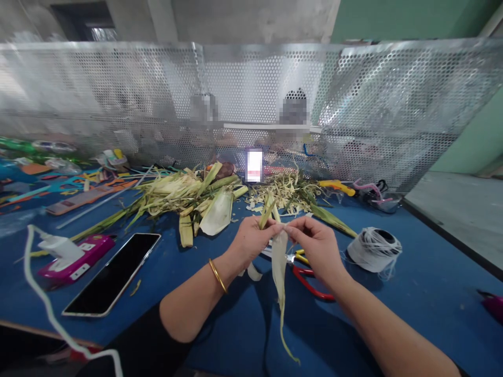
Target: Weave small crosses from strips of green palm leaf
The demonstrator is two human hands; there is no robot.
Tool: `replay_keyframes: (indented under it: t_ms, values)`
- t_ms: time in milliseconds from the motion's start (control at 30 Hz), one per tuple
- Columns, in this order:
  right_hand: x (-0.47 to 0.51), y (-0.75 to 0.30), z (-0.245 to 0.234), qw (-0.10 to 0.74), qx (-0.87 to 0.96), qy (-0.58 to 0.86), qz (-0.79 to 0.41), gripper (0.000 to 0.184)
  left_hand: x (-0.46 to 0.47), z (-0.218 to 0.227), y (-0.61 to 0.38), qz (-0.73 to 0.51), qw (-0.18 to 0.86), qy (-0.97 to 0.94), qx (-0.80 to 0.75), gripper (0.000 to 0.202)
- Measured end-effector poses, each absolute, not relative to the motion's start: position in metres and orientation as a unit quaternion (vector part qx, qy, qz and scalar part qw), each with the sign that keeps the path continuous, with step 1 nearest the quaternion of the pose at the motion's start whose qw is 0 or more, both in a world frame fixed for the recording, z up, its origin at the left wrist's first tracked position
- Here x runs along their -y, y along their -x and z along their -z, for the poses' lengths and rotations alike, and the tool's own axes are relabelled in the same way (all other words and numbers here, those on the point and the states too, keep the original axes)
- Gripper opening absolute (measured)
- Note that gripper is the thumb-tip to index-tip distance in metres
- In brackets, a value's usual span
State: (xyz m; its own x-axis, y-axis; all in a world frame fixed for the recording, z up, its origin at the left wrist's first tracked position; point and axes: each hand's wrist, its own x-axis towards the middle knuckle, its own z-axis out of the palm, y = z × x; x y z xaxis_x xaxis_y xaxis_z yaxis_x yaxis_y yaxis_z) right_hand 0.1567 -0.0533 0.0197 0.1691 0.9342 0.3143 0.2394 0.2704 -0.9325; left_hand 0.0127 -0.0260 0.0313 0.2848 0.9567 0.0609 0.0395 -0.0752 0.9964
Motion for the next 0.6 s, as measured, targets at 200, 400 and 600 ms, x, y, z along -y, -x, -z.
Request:
replay_keyframes:
  t_ms: [200, 400, 600]
  values:
    - [0.064, -0.162, -0.037, 0.534, 0.701, 0.442, -0.165, 0.015, 0.015, -0.029, -0.008, -0.503, 0.526, -0.523, -0.444, 0.026]
    - [0.084, -0.185, -0.071, 0.450, 0.790, 0.351, -0.226, 0.014, -0.010, -0.026, 0.006, -0.563, 0.484, -0.458, -0.490, 0.023]
    - [0.097, -0.209, -0.087, 0.454, 0.787, 0.285, -0.305, 0.010, -0.023, -0.022, 0.016, -0.575, 0.472, -0.440, -0.503, 0.025]
